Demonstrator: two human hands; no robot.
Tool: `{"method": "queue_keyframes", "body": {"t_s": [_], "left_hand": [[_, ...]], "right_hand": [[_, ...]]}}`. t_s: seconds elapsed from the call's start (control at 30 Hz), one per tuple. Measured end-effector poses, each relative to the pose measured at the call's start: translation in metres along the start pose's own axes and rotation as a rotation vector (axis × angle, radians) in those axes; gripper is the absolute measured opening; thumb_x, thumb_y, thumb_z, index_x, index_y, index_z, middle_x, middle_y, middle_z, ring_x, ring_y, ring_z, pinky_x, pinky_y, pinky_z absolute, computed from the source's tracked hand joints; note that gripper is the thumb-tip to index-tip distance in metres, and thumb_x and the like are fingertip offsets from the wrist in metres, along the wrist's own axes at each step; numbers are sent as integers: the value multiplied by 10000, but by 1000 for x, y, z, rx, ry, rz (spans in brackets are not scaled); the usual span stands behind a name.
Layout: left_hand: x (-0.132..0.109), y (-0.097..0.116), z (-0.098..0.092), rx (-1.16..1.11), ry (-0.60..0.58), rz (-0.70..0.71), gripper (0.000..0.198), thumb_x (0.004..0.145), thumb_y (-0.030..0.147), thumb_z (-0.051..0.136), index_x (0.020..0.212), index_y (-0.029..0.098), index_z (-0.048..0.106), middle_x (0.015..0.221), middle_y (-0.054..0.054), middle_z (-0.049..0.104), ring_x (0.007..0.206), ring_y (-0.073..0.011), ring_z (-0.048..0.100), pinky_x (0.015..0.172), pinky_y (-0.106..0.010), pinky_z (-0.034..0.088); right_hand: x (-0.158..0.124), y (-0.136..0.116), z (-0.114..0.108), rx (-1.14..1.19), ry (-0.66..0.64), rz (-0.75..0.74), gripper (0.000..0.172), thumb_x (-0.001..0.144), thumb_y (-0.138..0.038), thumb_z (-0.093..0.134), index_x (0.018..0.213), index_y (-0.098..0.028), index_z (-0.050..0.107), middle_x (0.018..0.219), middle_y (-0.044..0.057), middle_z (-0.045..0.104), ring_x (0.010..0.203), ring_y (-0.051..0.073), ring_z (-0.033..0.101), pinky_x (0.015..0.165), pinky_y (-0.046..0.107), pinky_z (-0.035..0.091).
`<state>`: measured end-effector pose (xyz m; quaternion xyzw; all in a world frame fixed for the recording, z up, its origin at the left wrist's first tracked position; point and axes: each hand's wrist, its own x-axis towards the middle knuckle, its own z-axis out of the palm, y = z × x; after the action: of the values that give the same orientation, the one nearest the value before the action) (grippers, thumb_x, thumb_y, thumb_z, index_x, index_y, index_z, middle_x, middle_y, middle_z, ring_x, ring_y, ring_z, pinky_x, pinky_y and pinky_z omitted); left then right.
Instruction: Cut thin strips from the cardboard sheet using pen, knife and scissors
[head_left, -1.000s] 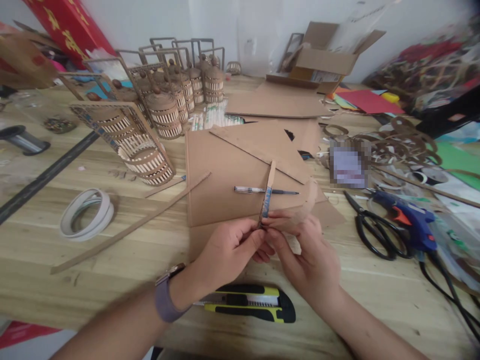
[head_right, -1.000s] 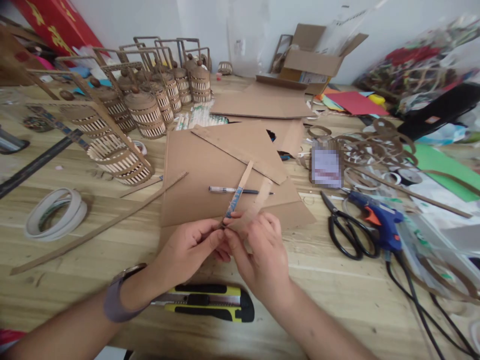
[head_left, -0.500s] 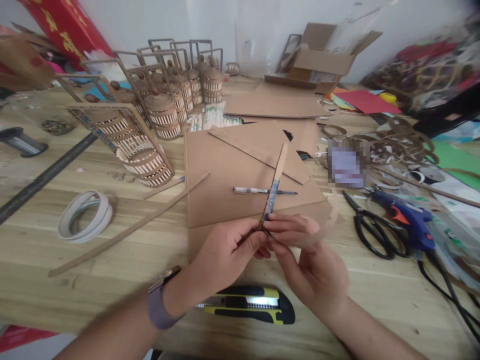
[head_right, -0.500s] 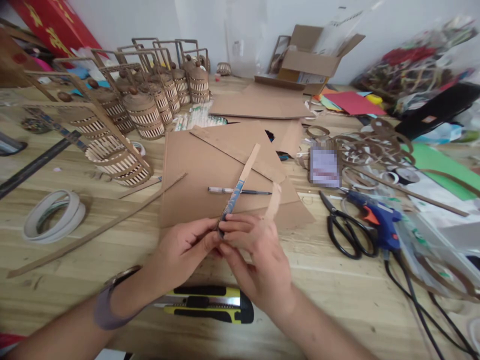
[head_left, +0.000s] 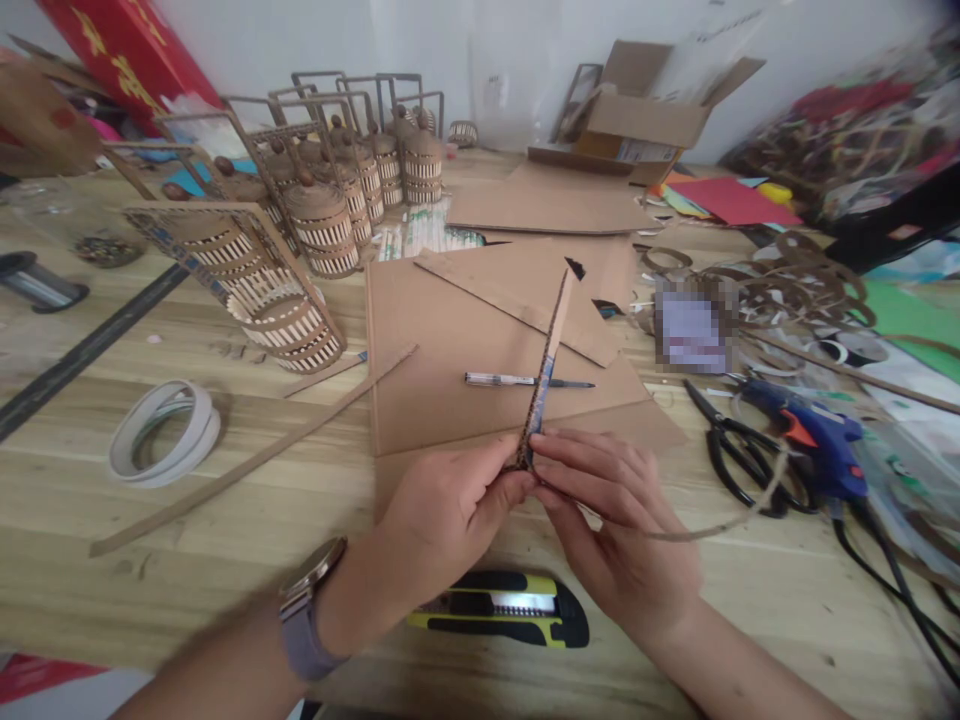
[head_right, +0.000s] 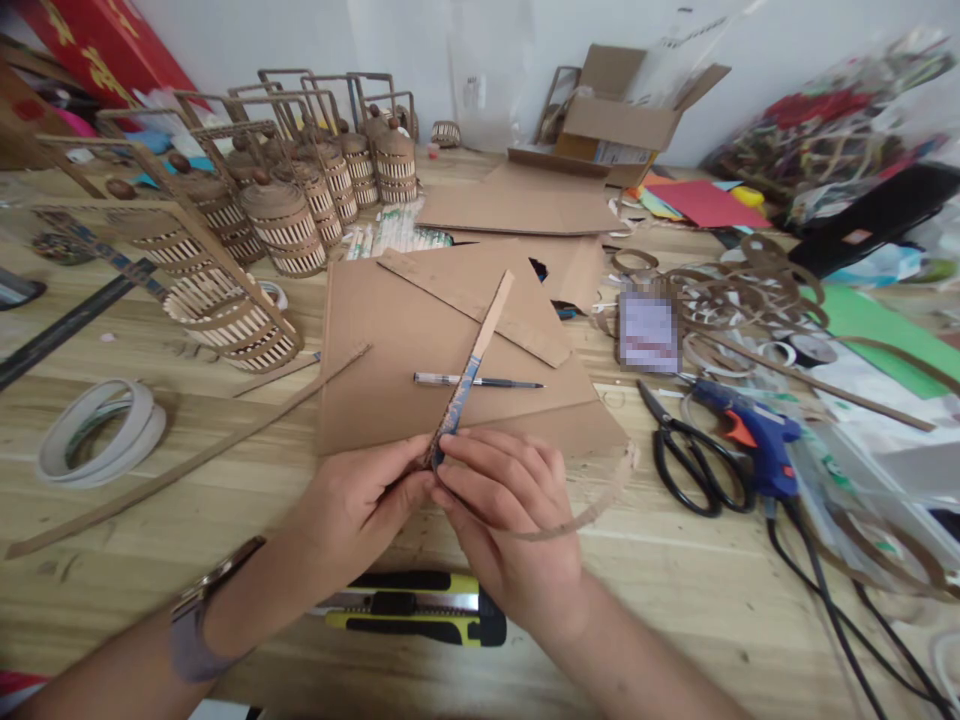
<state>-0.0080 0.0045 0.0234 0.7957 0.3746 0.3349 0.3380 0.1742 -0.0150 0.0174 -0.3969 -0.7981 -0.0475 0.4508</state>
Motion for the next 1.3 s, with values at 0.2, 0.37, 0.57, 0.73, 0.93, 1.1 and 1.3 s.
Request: {"method": "queue_keyframes", "body": {"t_s": [0.2, 0.37, 0.57, 0.73, 0.93, 1.1, 1.3], "left_hand": [[0, 2, -1, 37, -38, -51, 263, 1028, 285, 413, 930, 179, 633, 831, -31, 712, 730, -148, 653, 668, -225, 453], [3, 4, -5, -46, -74, -67, 234, 989, 204, 413, 900, 164, 625, 705, 4, 660, 637, -115, 610, 618, -193, 423], [7, 2, -7, -58, -121, -137, 225, 989, 253, 452, 851, 181, 614, 649, 32, 629, 563, -102, 562, 546, -186, 373], [6, -4, -5, 73, -102, -93, 253, 1025, 345, 443, 983, 193, 641, 738, -2, 673, 631, -147, 612, 566, -220, 375], [4, -5, -2, 183, -55, -33, 268, 1027, 291, 385, 1004, 191, 632, 691, -8, 657, 584, -163, 603, 542, -242, 363], [5, -5, -5, 76, -99, -49, 237, 990, 238, 404, 935, 187, 629, 683, -2, 677, 611, -147, 636, 585, -226, 406], [7, -5, -7, 28, -135, -123, 239, 985, 283, 436, 901, 188, 638, 676, 8, 672, 596, -130, 614, 558, -213, 373]], "right_hand": [[-1, -1, 1, -4, -4, 45, 216, 899, -97, 600, 1022, -274, 594, 944, -4, 792, 950, 210, 740, 823, 391, 475], [-2, -2, 1, 162, 14, 255, 123, 955, -150, 553, 975, -257, 610, 926, -3, 760, 963, 179, 719, 872, 359, 511], [-2, -2, 3, 296, 17, 357, 127, 978, -186, 532, 976, -250, 642, 944, 23, 745, 971, 184, 711, 833, 348, 575], [0, -1, 6, 183, -9, 155, 85, 943, -195, 581, 986, -265, 601, 905, 20, 753, 930, 222, 729, 810, 408, 557], [0, 1, 9, 65, 12, 73, 200, 893, -136, 651, 1020, -279, 593, 978, 18, 772, 987, 227, 729, 832, 406, 523], [-3, 1, 5, 108, 13, 202, 137, 936, -150, 593, 990, -274, 610, 943, -4, 778, 935, 202, 732, 854, 392, 514], [-5, 0, 5, 216, 9, 371, 102, 964, -228, 578, 987, -268, 669, 965, 24, 763, 975, 200, 710, 816, 362, 573]]}}
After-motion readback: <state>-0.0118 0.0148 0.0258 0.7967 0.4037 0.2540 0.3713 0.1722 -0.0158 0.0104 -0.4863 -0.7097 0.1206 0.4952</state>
